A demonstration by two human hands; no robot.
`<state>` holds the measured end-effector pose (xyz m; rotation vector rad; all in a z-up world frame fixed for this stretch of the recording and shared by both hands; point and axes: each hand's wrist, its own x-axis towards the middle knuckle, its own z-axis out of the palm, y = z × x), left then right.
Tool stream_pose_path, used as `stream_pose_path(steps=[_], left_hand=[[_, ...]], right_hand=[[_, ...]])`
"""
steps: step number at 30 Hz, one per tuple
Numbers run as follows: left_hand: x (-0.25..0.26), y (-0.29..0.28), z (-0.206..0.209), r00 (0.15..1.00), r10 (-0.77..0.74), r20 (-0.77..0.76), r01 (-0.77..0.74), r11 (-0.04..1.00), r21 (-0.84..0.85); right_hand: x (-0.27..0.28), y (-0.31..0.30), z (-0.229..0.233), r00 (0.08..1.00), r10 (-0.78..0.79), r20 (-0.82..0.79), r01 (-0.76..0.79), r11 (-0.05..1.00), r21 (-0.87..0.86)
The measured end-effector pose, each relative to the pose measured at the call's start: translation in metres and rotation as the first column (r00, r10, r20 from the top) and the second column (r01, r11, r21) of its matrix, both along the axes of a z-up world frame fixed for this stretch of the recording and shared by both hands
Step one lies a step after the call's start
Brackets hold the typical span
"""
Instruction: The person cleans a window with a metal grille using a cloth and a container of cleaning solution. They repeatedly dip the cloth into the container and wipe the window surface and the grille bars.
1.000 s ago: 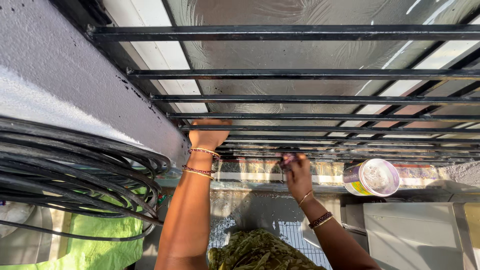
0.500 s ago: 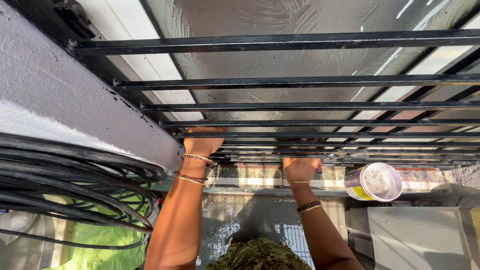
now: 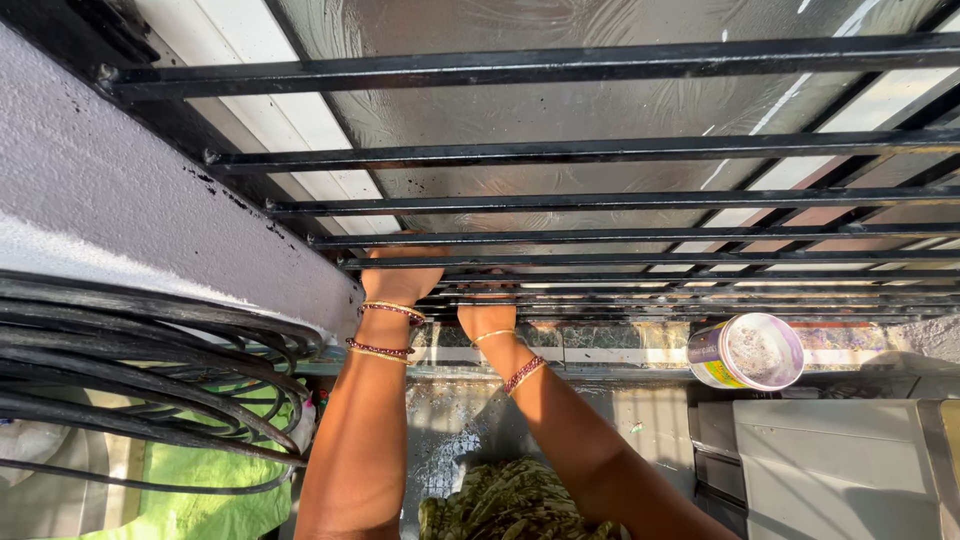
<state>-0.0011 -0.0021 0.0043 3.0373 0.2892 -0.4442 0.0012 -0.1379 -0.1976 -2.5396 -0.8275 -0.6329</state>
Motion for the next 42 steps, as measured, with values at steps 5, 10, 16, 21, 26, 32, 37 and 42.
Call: stream_pose_path(steps=[5, 10, 16, 21, 26, 32, 37, 42], left_hand=[[0.004, 0.006, -0.001, 0.998, -0.060, 0.009, 0.060, 0.998, -0.001], [-0.001, 0.004, -0.001, 0.996, -0.082, -0.025, 0.082, 0.997, 0.005], [0.001, 0.002, 0.001, 0.995, -0.095, 0.034, 0.094, 0.995, 0.013], [-0.002, 0.007, -0.022, 0.973, -0.141, 0.183, 0.135, 0.990, 0.044], [-0.008, 0.011, -0.043, 0.740, 0.188, 0.646, -0.027, 0.968, -0.251], [-0.010, 0.009, -0.037, 0.732, 0.307, 0.608, -0.078, 0.924, -0.374], [-0.011, 0.004, -0.025, 0.699, 0.315, 0.642, -0.098, 0.931, -0.350], [-0.011, 0.002, -0.031, 0.738, 0.315, 0.597, -0.147, 0.938, -0.312]], right_hand=[[0.035, -0.043, 0.014, 0.829, 0.059, -0.556, -0.186, 0.967, -0.176], [0.066, -0.145, -0.006, 0.741, -0.464, -0.486, 0.076, 0.777, -0.625], [0.069, -0.177, -0.027, 0.762, -0.548, -0.344, 0.430, 0.826, -0.365], [0.030, -0.086, -0.018, 0.930, -0.274, -0.247, 0.178, 0.920, -0.350], [0.008, 0.018, -0.005, 0.923, 0.243, -0.297, -0.175, 0.955, 0.238], [0.019, 0.009, 0.029, 0.808, 0.483, -0.337, -0.469, 0.874, 0.129], [0.018, -0.021, 0.059, 0.945, 0.309, 0.103, -0.312, 0.950, 0.009], [0.015, -0.003, 0.051, 0.944, 0.325, -0.059, -0.330, 0.927, -0.177]])
